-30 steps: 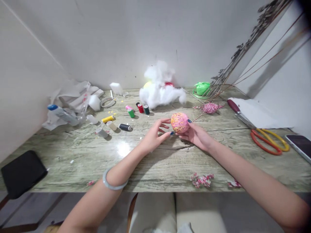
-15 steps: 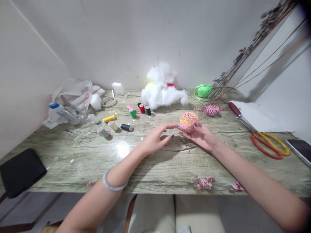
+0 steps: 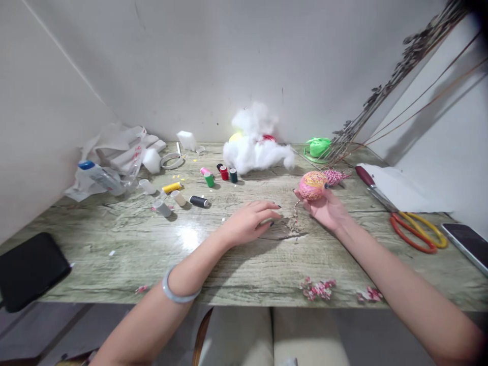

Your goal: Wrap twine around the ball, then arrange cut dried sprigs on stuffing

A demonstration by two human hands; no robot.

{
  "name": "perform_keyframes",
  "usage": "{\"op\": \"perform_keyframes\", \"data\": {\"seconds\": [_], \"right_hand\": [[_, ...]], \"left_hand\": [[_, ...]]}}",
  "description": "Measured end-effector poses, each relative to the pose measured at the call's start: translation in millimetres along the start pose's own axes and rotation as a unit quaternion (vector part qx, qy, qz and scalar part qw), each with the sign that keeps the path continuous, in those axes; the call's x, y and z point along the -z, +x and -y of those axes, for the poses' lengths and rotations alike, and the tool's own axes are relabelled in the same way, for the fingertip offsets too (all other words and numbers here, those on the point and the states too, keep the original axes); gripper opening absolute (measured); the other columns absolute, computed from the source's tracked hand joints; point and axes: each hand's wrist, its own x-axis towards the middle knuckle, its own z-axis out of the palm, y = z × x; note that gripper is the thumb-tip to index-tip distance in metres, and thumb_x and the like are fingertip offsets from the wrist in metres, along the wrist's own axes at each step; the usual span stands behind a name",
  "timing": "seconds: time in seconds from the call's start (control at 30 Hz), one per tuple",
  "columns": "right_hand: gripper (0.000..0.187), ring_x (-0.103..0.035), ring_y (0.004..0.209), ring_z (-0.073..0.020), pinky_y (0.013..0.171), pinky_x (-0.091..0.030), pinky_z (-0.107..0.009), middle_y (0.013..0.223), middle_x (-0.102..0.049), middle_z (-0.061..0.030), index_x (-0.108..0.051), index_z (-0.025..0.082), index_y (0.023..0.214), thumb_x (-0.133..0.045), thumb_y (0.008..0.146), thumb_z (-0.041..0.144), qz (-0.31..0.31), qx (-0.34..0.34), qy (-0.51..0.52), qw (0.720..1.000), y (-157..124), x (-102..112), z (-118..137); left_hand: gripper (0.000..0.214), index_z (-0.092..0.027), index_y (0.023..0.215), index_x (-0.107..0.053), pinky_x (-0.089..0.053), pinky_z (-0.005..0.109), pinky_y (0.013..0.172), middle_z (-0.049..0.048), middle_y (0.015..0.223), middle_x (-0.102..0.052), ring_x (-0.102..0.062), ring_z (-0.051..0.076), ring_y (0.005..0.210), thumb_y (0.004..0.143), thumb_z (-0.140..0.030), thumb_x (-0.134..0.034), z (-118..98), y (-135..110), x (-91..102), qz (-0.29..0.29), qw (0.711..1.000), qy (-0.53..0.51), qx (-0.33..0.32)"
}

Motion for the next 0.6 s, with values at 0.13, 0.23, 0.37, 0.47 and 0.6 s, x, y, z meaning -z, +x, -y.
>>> {"op": "perform_keyframes", "data": {"seconds": [0.13,0.23,0.37,0.47,0.6], "right_hand": [[0.036,-0.073,0.088,-0.021,0.058,-0.062,-0.025,0.105,-0.075,-0.008,-0.065,0.021,0.106,-0.069,0.079,0.045,-0.01,0.0,-0.031,0.999,0,0,-1],[0.039,-0.073,0.091,-0.0211,0.064,-0.063,-0.026,0.109,-0.074,-0.0099,-0.065,0.021,0.109,-0.067,0.081,0.047,0.02,-0.003,-0.054,0.998,-6,-9,-5],[0.035,-0.072,0.097,-0.019,0.083,-0.061,-0.032,0.112,-0.074,-0.0068,-0.067,0.022,0.107,-0.06,0.087,0.049,0.045,-0.039,-0.062,0.996,-16,-23,-15],[0.037,-0.07,0.101,-0.0174,0.088,-0.059,-0.031,0.115,-0.073,-0.0059,-0.069,0.021,0.106,-0.068,0.082,0.05,0.072,-0.069,-0.057,0.993,-22,-28,-25],[0.052,-0.073,0.086,-0.016,0.075,-0.063,-0.027,0.104,-0.077,-0.0008,-0.07,0.024,0.1,-0.09,0.056,0.042,0.062,-0.074,-0.055,0.994,-22,-27,-37]], "left_hand": [[0.043,-0.024,0.135,-0.05,-0.047,0.041,0.103,0.0095,0.137,-0.058,-0.056,0.023,0.125,0.093,-0.019,-0.05,-3,0,-0.1,-0.022,1.0,0.015,0.014],[0.062,-0.022,0.15,-0.031,-0.042,0.043,0.111,0.0128,0.152,-0.043,-0.044,0.024,0.139,0.091,-0.02,-0.053,-9,0,1.5,-0.067,0.996,0.054,-0.019],[0.071,-0.02,0.155,-0.019,-0.023,0.04,0.124,0.0105,0.16,-0.03,-0.024,0.022,0.15,0.091,-0.02,-0.051,-19,2,0.6,-0.063,0.988,0.109,-0.089],[0.073,-0.021,0.156,-0.014,-0.016,0.04,0.126,0.0086,0.162,-0.025,-0.02,0.021,0.151,0.091,-0.014,-0.048,-23,3,-4.6,-0.036,0.989,0.111,-0.088],[0.076,-0.022,0.153,-0.016,-0.031,0.043,0.121,0.0126,0.161,-0.028,-0.025,0.024,0.15,0.087,-0.013,-0.052,-24,3,-9.3,-0.027,0.997,0.01,-0.075]]}}
